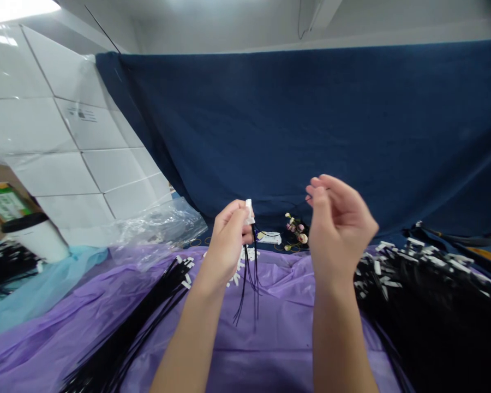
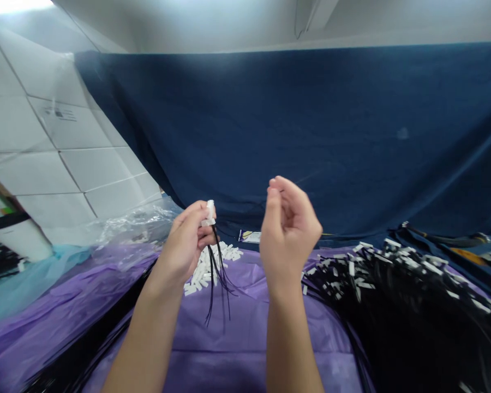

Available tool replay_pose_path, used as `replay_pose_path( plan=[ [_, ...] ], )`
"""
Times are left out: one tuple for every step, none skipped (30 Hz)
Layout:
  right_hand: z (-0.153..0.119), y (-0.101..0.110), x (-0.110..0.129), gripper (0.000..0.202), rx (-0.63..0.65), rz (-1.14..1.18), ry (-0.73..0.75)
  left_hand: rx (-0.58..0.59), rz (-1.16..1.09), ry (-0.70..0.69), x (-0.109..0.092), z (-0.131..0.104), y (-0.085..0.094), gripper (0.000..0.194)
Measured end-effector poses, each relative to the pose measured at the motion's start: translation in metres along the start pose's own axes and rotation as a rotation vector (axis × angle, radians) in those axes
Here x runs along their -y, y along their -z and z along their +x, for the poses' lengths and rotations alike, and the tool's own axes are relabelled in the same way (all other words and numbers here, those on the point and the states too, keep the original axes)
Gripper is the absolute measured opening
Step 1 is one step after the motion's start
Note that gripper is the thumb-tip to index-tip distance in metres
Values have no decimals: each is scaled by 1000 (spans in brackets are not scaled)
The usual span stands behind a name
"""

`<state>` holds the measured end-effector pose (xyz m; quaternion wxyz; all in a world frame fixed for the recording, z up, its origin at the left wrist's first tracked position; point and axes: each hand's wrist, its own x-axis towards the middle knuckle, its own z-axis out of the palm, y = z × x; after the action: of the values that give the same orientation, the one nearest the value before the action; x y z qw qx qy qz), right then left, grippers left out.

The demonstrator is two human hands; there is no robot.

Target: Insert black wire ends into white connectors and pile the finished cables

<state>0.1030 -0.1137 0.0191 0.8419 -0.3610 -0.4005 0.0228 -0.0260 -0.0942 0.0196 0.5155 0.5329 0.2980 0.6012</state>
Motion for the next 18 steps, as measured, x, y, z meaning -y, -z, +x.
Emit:
replay_pose_path(
  plan=[
    [3, 1, 1, 17, -83, 119, -17, 6, 8, 8, 0, 0, 0, 15],
    [6, 5, 2, 15, -155, 241, -44, 10, 16, 16, 1, 0, 0, 15],
    [9, 9, 4, 12, -212, 354, -81, 12, 26, 22, 1, 1, 0, 15],
    [13, 15, 6, 12, -254, 454, -121, 13, 38, 26, 1, 1, 0, 16],
    [17, 21, 9, 14, -284, 527, -154, 10, 49, 29, 2, 1, 0, 16],
    [21, 28, 11, 17, -287, 570, -189, 6, 58, 29, 2, 1, 1, 16],
    [24, 34, 13, 18, -264, 579, -210, 1, 63, 30, 2, 2, 1, 15],
    [27, 39, 15, 18, -217, 564, -207, -1, 65, 30, 2, 2, 1, 15],
    [28, 43, 16, 16, -148, 530, -190, 1, 64, 30, 2, 2, 2, 14],
    [29, 46, 16, 14, -66, 480, -156, 6, 65, 31, 2, 2, 2, 14],
    [29, 47, 16, 11, 20, 424, -114, 14, 68, 33, 2, 2, 3, 14],
    [27, 48, 15, 7, 107, 359, -75, 24, 76, 37, 2, 2, 3, 14],
    [26, 47, 14, 3, 196, 278, -52, 34, 88, 43, 2, 1, 3, 15],
    [24, 46, 13, 3, 290, 188, -46, 46, 101, 49, 1, 1, 3, 15],
    [22, 45, 11, 4, 388, 98, -57, 60, 114, 54, 1, 0, 3, 16],
    [20, 44, 10, 6, 484, 13, -84, 74, 124, 59, 0, -1, 2, 17],
    [18, 42, 9, 9, 580, -64, -120, 90, 132, 62, -1, -2, 1, 18],
    [16, 40, 9, 12, 666, -120, -153, 104, 138, 65, -1, -3, 1, 19]
  ],
)
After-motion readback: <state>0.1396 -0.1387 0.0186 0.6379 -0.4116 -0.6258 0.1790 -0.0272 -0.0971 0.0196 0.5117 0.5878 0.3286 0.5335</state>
